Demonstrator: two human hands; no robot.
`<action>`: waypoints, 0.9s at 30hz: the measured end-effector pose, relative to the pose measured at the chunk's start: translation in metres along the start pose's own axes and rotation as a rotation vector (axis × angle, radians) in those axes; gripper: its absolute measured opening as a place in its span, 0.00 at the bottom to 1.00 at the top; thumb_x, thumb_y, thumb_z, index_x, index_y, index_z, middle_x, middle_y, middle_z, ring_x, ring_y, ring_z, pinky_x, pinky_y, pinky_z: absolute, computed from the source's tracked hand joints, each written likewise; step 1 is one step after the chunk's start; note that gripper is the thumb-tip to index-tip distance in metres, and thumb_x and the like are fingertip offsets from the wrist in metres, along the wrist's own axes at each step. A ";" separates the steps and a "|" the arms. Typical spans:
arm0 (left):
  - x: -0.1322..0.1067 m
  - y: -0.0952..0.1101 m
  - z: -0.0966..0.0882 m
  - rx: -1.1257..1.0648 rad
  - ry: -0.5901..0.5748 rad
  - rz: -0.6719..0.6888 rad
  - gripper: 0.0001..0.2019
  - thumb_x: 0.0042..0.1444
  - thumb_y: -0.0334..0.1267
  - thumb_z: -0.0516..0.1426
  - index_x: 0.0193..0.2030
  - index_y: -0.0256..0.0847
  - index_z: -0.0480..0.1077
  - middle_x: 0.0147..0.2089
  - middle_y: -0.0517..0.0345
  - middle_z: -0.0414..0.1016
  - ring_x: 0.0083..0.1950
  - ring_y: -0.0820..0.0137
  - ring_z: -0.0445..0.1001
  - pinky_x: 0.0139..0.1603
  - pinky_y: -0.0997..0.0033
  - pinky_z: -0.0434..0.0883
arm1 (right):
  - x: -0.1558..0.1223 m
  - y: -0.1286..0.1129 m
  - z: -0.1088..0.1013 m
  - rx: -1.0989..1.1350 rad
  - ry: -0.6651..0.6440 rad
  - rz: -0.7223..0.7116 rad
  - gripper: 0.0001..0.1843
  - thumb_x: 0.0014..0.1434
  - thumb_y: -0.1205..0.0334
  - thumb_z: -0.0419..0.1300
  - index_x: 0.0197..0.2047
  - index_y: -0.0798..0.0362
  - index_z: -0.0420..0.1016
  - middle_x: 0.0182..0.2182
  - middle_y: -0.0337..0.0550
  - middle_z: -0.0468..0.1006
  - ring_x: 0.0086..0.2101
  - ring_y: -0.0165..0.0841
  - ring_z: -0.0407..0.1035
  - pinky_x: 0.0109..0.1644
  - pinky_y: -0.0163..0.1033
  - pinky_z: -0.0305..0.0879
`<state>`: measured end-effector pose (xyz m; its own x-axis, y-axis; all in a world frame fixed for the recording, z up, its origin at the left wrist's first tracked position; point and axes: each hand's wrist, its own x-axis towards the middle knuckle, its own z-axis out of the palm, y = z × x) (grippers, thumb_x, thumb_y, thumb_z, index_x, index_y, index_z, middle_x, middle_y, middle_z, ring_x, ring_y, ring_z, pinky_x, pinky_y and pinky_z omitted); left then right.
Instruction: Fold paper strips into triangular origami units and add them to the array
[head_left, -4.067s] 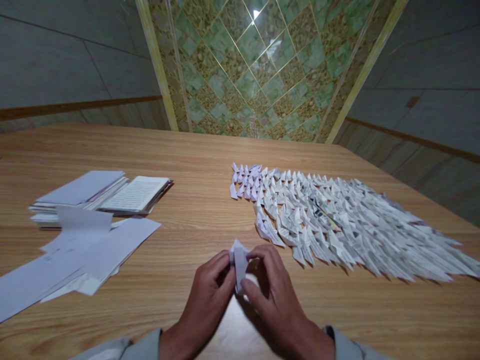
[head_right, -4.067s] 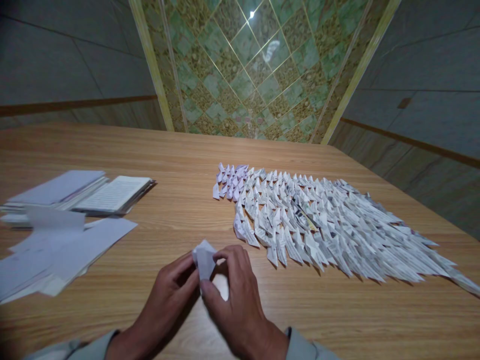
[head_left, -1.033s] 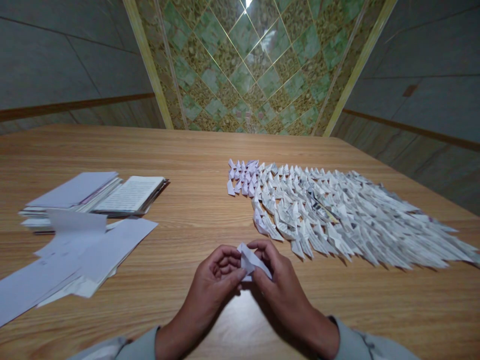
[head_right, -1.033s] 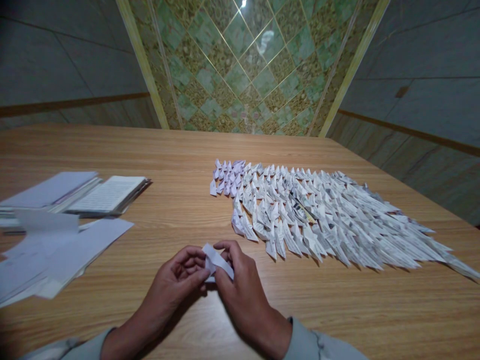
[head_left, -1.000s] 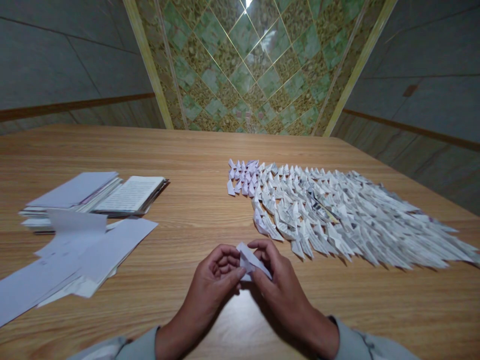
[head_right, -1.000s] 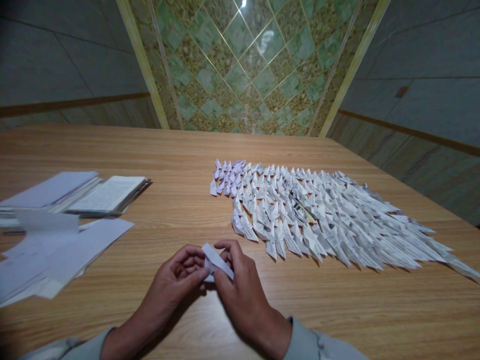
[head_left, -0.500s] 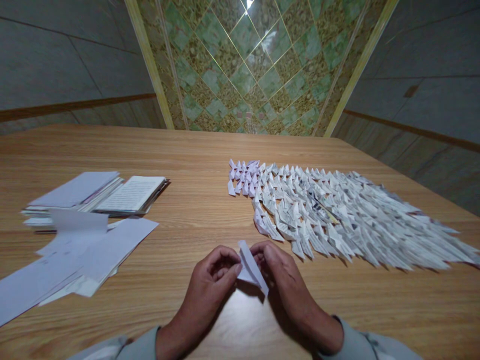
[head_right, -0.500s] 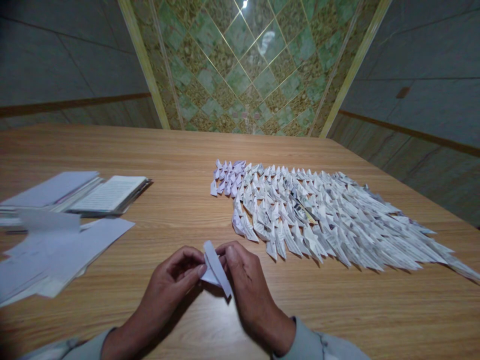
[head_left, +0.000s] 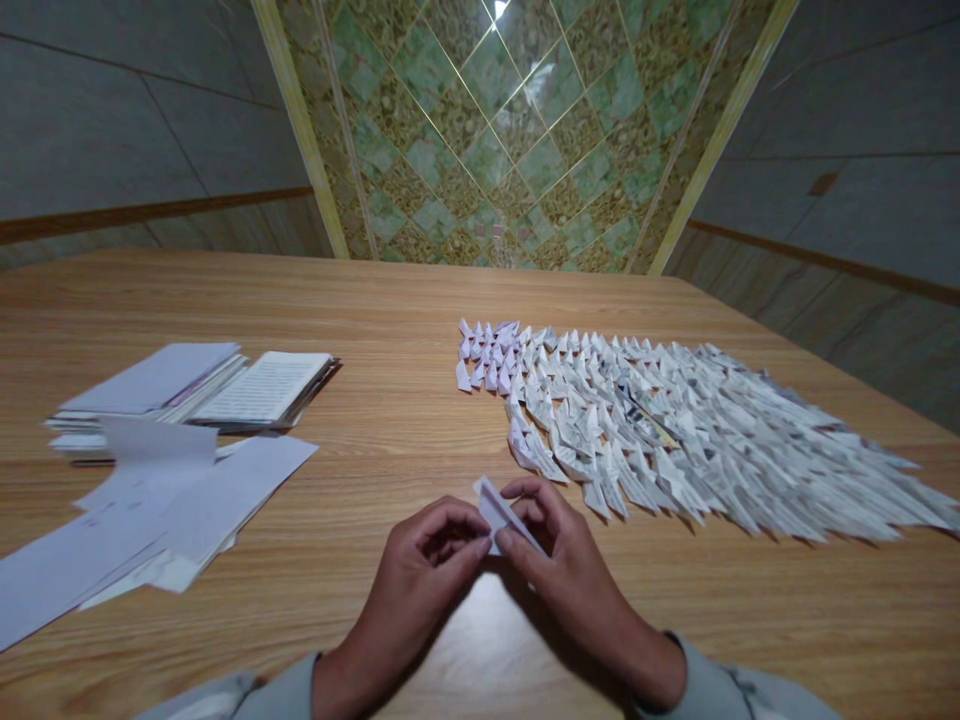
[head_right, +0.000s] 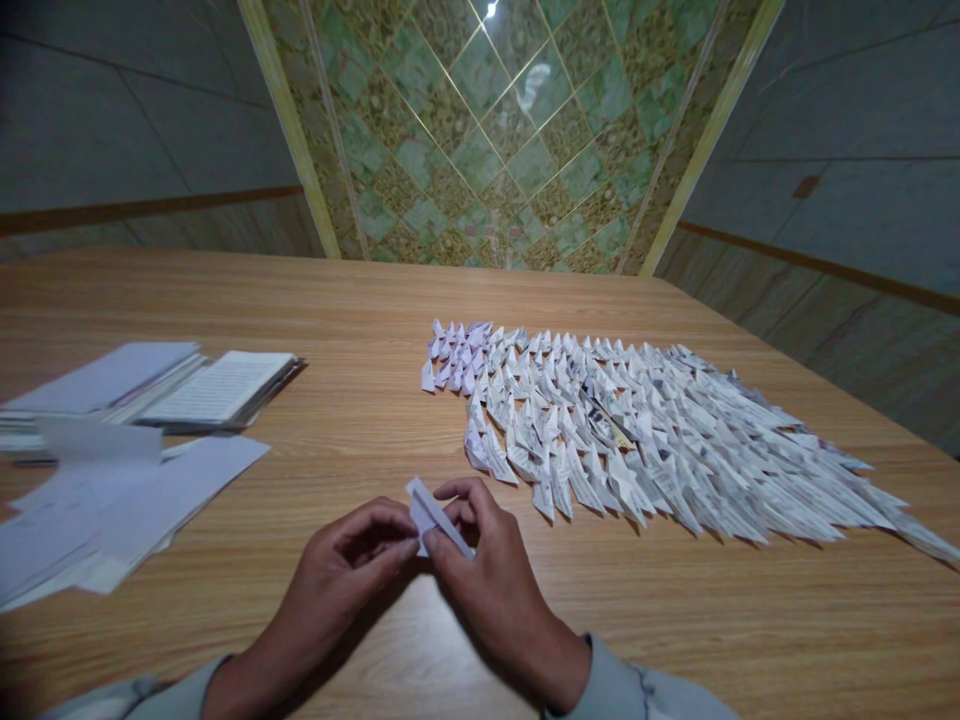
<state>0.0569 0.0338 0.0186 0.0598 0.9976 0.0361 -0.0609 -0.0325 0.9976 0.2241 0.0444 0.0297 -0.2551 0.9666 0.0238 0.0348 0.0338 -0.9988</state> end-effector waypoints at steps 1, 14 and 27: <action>0.000 -0.001 0.000 0.003 -0.004 0.001 0.03 0.53 0.34 0.65 0.31 0.39 0.78 0.32 0.56 0.80 0.35 0.66 0.77 0.38 0.72 0.72 | 0.000 0.000 0.000 -0.012 0.010 -0.003 0.12 0.58 0.61 0.62 0.45 0.51 0.69 0.30 0.36 0.76 0.33 0.33 0.71 0.38 0.38 0.64; 0.002 -0.008 -0.004 -0.020 0.014 -0.001 0.03 0.55 0.35 0.64 0.32 0.40 0.74 0.31 0.59 0.77 0.35 0.67 0.76 0.38 0.72 0.72 | 0.000 0.001 -0.003 -0.170 -0.010 -0.053 0.08 0.61 0.57 0.60 0.36 0.54 0.73 0.33 0.42 0.75 0.36 0.36 0.69 0.39 0.38 0.62; -0.006 0.000 -0.001 0.292 -0.086 0.257 0.05 0.61 0.31 0.60 0.37 0.45 0.78 0.39 0.58 0.77 0.43 0.67 0.76 0.45 0.73 0.70 | -0.006 0.013 0.008 -0.429 0.038 -0.170 0.05 0.57 0.69 0.58 0.37 0.51 0.66 0.27 0.33 0.68 0.26 0.29 0.61 0.29 0.33 0.54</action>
<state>0.0555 0.0277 0.0186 0.1637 0.9462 0.2793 0.2000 -0.3090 0.9298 0.2180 0.0371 0.0159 -0.2560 0.9468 0.1953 0.3944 0.2867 -0.8731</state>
